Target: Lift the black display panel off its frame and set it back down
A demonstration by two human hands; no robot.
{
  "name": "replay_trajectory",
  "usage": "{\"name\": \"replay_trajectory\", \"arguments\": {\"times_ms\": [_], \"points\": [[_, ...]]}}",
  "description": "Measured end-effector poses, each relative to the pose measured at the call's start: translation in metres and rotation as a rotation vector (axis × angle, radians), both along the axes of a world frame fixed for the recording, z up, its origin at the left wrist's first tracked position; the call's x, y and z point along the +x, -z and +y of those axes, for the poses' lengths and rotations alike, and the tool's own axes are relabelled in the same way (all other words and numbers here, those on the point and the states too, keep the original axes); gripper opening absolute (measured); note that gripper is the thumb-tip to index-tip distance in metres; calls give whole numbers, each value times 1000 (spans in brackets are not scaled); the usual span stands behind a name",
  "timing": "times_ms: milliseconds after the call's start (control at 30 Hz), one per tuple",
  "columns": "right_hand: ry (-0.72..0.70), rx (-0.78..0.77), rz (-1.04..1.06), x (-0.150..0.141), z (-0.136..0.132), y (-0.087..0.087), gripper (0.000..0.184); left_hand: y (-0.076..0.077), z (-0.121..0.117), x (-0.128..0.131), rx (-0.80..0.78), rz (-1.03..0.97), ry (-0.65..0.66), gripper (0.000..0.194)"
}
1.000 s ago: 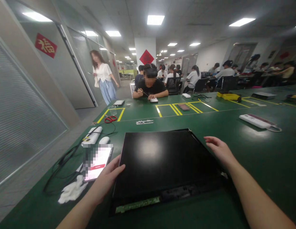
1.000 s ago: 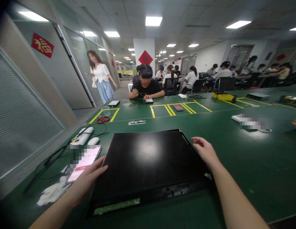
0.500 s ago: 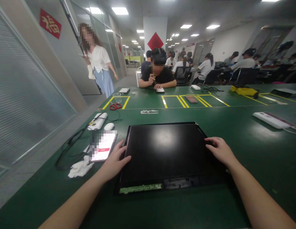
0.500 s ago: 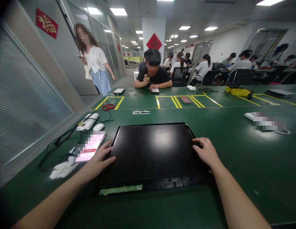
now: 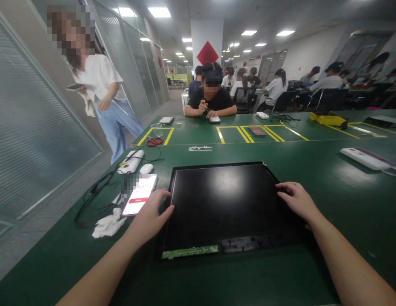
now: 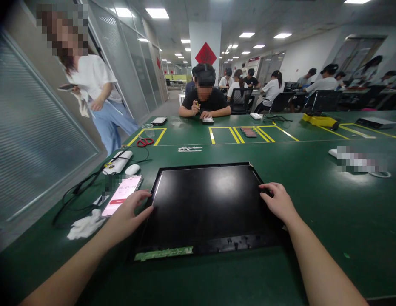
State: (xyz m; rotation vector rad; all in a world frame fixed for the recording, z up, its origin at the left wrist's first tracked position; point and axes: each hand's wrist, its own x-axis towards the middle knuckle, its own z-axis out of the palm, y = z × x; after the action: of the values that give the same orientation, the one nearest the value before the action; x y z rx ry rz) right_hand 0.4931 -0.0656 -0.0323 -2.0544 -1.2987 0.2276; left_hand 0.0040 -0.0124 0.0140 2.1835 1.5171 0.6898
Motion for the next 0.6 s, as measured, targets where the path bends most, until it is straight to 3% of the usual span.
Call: {"name": "replay_trajectory", "arguments": {"times_ms": [133, 300, 433, 600], "points": [[44, -31, 24, 3, -1, 2, 37, 7, -4, 3, -52, 103, 35, 65], [37, -40, 33, 4, -5, -2, 33, 17, -4, 0, -114, 216, 41, 73], [1, -42, 80, 3, -9, -10, 28, 16, 4, -4, -106, 114, 93, 70], [-5, 51, 186, 5, -8, -5, 26, 11, 7, -6, -94, -14, 26, 71]]}}
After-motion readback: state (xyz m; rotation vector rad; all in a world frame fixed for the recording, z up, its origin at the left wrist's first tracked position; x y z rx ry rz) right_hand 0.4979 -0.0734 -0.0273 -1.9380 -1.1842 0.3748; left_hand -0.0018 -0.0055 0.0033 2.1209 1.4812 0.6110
